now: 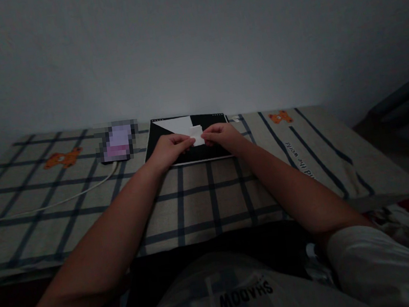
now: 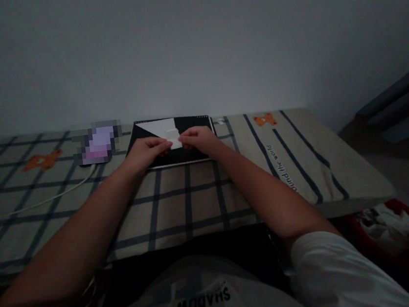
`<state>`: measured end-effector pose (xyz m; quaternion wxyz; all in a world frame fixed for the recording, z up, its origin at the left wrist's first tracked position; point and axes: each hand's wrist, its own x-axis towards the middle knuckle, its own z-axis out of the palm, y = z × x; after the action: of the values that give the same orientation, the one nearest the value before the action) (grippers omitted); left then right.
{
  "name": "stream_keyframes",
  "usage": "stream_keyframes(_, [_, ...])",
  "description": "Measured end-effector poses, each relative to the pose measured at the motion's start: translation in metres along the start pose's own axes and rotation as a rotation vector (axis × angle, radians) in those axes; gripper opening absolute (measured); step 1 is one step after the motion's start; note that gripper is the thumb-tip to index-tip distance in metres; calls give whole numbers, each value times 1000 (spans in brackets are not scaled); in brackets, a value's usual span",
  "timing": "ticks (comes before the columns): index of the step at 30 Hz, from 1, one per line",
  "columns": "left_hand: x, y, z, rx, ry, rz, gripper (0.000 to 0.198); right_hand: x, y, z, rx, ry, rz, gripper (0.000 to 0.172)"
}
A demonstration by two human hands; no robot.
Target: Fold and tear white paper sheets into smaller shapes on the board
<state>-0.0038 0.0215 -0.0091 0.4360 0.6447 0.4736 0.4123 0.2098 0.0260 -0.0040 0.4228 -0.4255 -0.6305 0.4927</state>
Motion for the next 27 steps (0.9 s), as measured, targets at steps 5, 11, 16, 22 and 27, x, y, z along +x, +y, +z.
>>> stream_keyframes(5, [-2, 3, -1, 36, 14, 7, 36, 0, 0, -1, -19, -19, -19, 20])
stream_keyframes(11, [-3, 5, -1, 55, 18, 36, 34, 0, 1, 1, -3, -38, -17, 22])
stream_keyframes(16, [-2, 5, -2, 63, 12, 23, 33, 1, 3, 3, 58, -29, -25, 24])
stream_keyframes(22, [-3, 5, 1, -34, 9, 19, 36, 1, 2, 0, 55, -61, -33, 24])
stream_keyframes(27, [-3, 6, 0, -81, 36, 37, 41, 0, 1, 2, 60, -80, -11, 24])
